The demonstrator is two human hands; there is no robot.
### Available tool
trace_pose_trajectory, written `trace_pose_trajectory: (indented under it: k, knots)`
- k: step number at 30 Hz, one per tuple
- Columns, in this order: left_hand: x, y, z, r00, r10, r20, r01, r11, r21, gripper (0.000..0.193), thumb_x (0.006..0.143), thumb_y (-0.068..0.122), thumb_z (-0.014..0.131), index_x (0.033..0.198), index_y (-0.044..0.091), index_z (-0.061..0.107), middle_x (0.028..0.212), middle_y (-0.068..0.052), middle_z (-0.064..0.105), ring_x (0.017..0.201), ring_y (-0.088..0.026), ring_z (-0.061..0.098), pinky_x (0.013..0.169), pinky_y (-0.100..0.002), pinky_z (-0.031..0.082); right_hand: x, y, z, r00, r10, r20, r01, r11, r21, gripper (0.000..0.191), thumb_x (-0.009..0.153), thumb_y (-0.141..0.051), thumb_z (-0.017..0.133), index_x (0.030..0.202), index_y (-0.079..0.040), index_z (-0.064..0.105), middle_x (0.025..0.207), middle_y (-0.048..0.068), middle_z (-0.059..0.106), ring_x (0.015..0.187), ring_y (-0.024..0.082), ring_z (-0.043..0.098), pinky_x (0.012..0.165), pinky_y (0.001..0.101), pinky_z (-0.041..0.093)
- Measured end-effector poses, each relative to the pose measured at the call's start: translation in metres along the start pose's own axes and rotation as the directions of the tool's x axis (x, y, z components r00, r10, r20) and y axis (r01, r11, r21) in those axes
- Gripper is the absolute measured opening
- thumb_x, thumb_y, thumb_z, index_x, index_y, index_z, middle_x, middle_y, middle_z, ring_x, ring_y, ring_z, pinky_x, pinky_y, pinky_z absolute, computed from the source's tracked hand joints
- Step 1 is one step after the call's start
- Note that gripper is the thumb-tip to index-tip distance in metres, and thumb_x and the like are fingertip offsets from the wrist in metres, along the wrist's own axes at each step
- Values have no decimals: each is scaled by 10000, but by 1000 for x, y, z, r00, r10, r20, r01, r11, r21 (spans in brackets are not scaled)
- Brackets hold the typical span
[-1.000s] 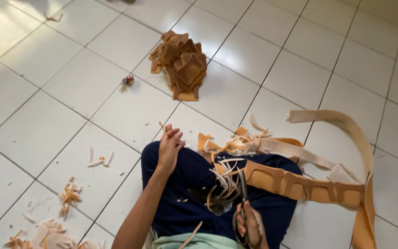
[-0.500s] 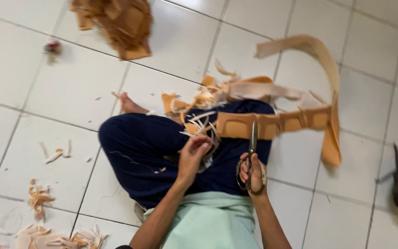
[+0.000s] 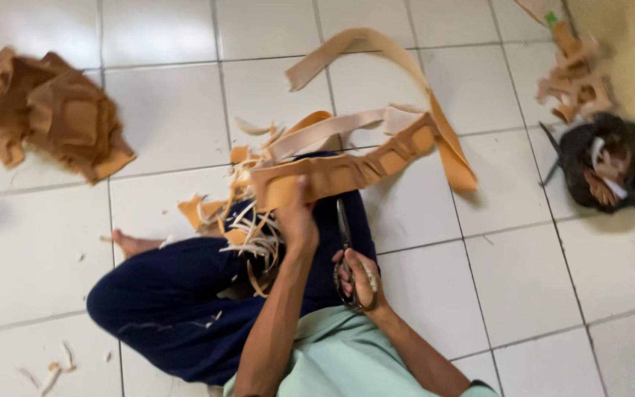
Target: The person sits on a tiled floor and uses shears to cut a long strip of tan fabric into smaller rectangular pieces. They hold the fabric with one hand and cut with the other, occasionally adjusting the material to align the cuts. Cut pieces are placed in a pile to the side.
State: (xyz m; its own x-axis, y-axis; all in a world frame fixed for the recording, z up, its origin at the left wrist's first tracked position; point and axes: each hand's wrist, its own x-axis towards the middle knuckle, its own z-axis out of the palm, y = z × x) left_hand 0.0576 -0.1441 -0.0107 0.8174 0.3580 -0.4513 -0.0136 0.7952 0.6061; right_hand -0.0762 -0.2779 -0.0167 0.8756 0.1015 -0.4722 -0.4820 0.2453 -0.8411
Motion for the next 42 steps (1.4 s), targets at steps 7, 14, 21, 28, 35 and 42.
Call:
trace_pose_trajectory:
  k: [7, 14, 21, 28, 35, 42]
  knots:
    - [-33, 86, -70, 991, 137, 8, -136, 988, -67, 385, 919, 84, 730, 1280, 23, 610, 1205, -74, 690, 1062, -173, 697, 835, -318, 623, -12, -7, 19, 988, -122, 89, 137, 975, -178, 405, 1026, -392, 575, 1004, 6, 647, 616, -18, 486, 468, 51, 430, 426, 225, 356]
    - [-25, 72, -83, 955, 294, -33, -295, 954, -51, 441, 907, -18, 743, 1315, -10, 576, 1213, -95, 672, 1030, -183, 694, 861, -290, 603, -20, 1, 36, 939, 13, 344, 143, 894, -424, 493, 1007, -504, 544, 1031, -24, 655, 695, -36, 542, 591, 46, 501, 542, 217, 437]
    - [-40, 73, -79, 980, 182, -84, -189, 977, -97, 361, 929, 7, 710, 1271, -16, 598, 1167, -87, 685, 1019, -164, 693, 856, -272, 589, 3, -13, 72, 917, -84, 389, 204, 939, -278, 597, 974, -611, 546, 1095, -34, 638, 742, -29, 554, 620, 60, 549, 569, 237, 497]
    - [-48, 67, -82, 977, 209, -40, -212, 974, -85, 310, 967, 35, 704, 1259, -12, 610, 1138, -66, 680, 932, -108, 657, 715, -229, 523, 13, -22, 79, 941, -107, 320, 227, 902, -367, 564, 970, -603, 541, 926, -53, 661, 621, -39, 495, 483, 48, 471, 410, 227, 382]
    - [-52, 68, -76, 983, 180, -41, -183, 980, -82, 364, 939, 25, 678, 1286, -17, 575, 1216, -86, 667, 1060, -134, 690, 879, -249, 597, 17, -29, 80, 938, -114, 327, 221, 924, -313, 567, 976, -604, 567, 891, -47, 631, 592, -45, 486, 454, 33, 443, 384, 215, 350]
    - [-59, 77, -71, 985, 173, 11, -171, 980, -97, 380, 972, 14, 678, 1323, -42, 546, 1233, -127, 650, 1079, -179, 675, 890, -292, 595, 25, -34, 88, 932, -111, 345, 191, 960, -207, 530, 974, -583, 563, 857, -68, 611, 519, -57, 429, 380, 24, 373, 344, 212, 285]
